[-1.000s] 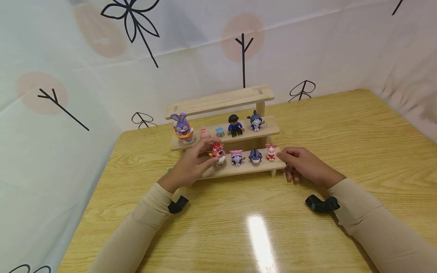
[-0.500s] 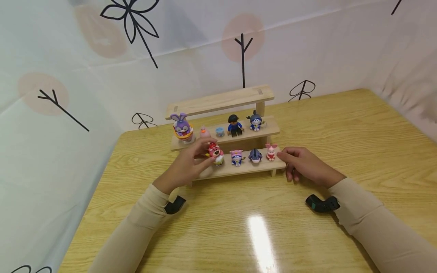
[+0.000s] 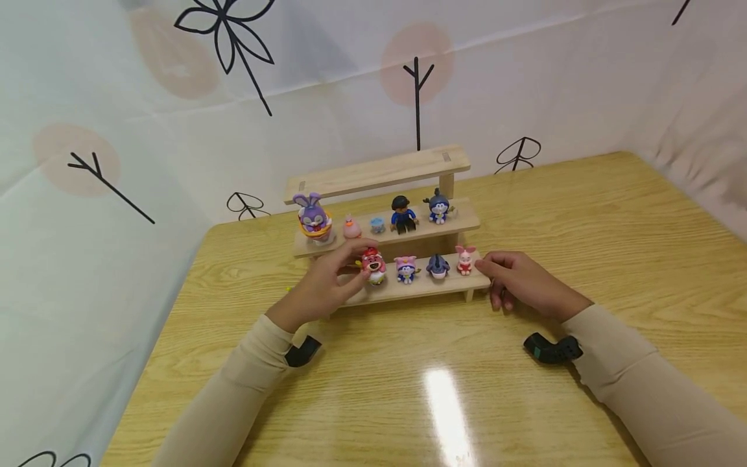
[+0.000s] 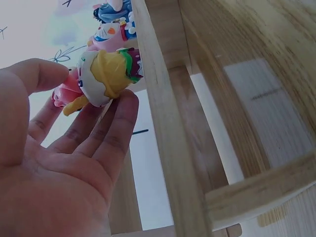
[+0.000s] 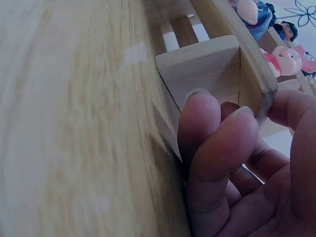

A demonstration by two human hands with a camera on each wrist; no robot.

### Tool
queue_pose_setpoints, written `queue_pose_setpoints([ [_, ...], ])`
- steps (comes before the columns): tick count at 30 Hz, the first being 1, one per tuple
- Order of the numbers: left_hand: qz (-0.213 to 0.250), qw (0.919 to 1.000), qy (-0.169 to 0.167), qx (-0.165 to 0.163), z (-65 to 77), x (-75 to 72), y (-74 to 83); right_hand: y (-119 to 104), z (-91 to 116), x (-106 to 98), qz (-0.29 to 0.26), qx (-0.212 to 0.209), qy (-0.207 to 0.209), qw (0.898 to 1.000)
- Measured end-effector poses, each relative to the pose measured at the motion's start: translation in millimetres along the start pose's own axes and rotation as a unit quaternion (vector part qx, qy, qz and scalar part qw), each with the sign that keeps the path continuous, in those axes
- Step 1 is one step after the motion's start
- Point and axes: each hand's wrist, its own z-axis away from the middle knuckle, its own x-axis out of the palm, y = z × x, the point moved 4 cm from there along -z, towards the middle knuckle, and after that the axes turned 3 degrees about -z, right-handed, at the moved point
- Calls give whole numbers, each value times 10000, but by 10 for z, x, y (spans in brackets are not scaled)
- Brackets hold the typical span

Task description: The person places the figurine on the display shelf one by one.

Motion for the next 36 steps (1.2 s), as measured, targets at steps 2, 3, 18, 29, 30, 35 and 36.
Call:
queue_pose_setpoints([
  [2,12,10000,17,-18,-3,13,2,1,0,3,0,34,6,10000],
  [3,8,10000,28,-37,-5,20,2,2,0,3,6,31,3,10000],
  [18,-35,9997,95,-242,-6,59,10,-18,11,-7,55,64,26,10000],
  [29,3,9997,173,-184,47,-5,-31,-13,-9,4,71,23,6,10000],
  [30,47,9996,194,-188,56,-12,-40,-12,-7,4,71,25,9,10000],
  [35,268,9990,200,-310,134,-51,-87,-3,0,7,57,-15,37,10000],
  [36,294,9988,188,-340,154,-59,-98,-1,-1,8,54,-33,38,10000],
])
